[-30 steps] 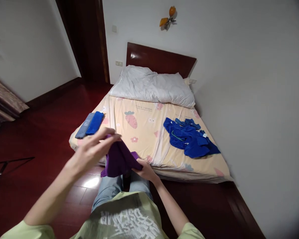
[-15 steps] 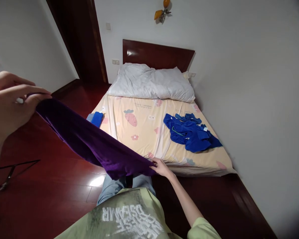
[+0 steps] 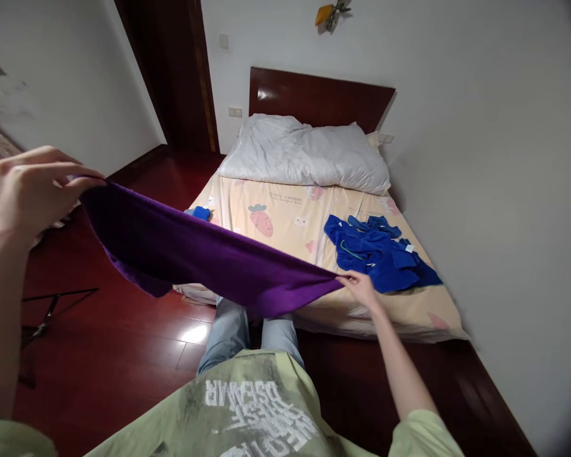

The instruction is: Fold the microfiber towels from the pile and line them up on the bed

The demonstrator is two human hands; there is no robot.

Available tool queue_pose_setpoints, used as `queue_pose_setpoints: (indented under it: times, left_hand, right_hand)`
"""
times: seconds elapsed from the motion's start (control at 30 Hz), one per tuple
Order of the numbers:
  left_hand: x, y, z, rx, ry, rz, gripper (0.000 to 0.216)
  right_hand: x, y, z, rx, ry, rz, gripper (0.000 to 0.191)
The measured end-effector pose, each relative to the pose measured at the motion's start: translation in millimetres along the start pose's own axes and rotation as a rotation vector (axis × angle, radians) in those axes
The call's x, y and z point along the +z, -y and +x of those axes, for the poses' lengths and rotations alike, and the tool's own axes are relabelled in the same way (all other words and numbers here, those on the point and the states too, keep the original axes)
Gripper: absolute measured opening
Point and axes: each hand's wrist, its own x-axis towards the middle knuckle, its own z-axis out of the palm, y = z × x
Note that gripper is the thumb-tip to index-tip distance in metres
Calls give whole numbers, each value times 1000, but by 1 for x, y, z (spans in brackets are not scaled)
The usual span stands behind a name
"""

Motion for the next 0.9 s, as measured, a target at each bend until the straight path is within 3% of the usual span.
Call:
queue_pose_setpoints:
  times: [0.17, 0.3, 0.4, 0.6, 0.77, 0.9]
  left_hand:
    - [36, -6, -17, -55, 165, -134, 59]
    - [74, -14, -23, -31, 235, -178, 43]
    - [91, -14, -24, -23, 252, -206, 41]
    - [82, -6, -26, -105, 414, -292, 57]
    - [60, -18, -15, -283, 589, -277, 72]
    - [70, -18, -3, -263, 586, -296, 74]
  right_hand:
    - [-88, 22, 51, -141, -141, -113, 52]
    - [-120, 39, 64, -244, -278, -282, 40]
    - [-133, 48, 58, -222, -333, -292, 40]
    - [-160, 69, 26, 13, -190, -109, 57]
    - [-174, 94, 19, 43, -302, -57, 63]
    - [-176, 112, 35, 45, -354, -35, 63]
